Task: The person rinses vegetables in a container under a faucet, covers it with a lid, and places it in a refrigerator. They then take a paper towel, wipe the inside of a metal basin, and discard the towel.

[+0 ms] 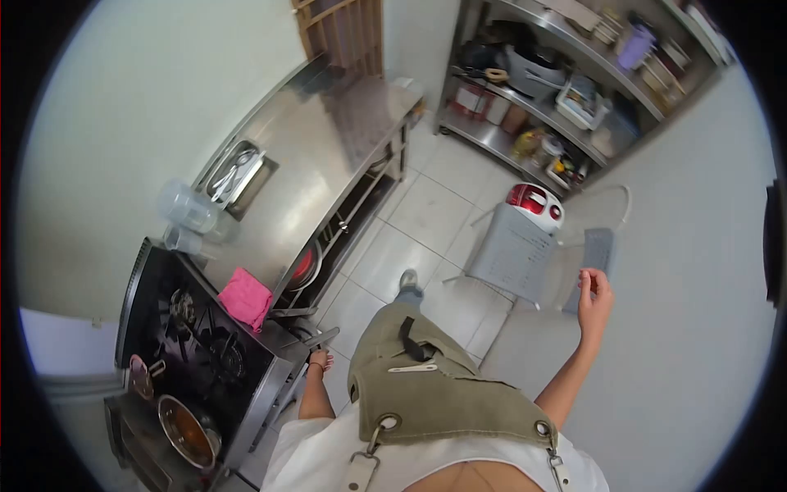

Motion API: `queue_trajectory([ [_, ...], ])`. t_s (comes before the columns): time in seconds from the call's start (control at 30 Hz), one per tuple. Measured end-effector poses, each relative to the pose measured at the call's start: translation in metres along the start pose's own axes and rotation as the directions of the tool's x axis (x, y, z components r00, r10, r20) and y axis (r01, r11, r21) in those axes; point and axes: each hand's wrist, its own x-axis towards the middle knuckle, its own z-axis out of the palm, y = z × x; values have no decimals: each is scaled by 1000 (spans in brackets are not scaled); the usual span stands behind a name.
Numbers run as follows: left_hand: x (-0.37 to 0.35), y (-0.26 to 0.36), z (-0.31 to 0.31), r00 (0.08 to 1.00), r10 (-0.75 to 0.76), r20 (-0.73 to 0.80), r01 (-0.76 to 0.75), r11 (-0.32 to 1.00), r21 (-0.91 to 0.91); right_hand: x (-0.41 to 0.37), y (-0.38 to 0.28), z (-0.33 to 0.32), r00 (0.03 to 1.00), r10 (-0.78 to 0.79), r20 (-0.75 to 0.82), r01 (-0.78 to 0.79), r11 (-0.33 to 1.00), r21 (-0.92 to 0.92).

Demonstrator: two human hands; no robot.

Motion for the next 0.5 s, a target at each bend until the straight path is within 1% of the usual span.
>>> queue_trajectory([
  [0.03,5,-3,6,999,-21,-30,20,999,-31,26,3,16,1000,-24,17,24,999,21],
  [0.07,11,-1,16,997,-71,-28,72,997,40,50,2,32,999,-46,27,45,998,42],
  [0.1,17,11,31,993,-113,-22,115,987,114,72,-11,42,998,40,56,-43,997,60],
  [0.13,1,31,50,989,-140,-37,144,980,140,100,-1,56,998,-7,64,3,998,64],
  [0.17,-10,53,73,982,-186,-41,188,979,80,128,3,68,998,-30,52,26,997,73],
  [0.2,-9,73,94,981,-192,-21,194,977,89,155,8,77,998,-39,39,36,997,73],
  [0.23,3,92,111,990,-141,12,138,978,154,183,14,84,999,-35,30,34,998,44],
  [0.27,14,113,129,995,-85,46,73,972,225,213,27,92,999,-53,-5,53,995,81],
  [0.3,28,135,142,997,-10,78,-14,953,304,242,19,90,1000,-28,-4,28,996,82],
  [0.37,59,191,167,976,170,136,-214,871,443,306,23,90,995,-37,-93,51,987,152],
  [0.4,73,222,176,954,252,164,-300,817,492,343,40,91,991,-59,-118,80,980,181],
  [0.43,86,249,183,921,344,182,-387,758,525,377,44,91,976,-121,-180,147,979,144],
  [0.5,98,310,189,833,518,197,-528,635,564,456,86,94,970,-115,-216,161,964,210],
])
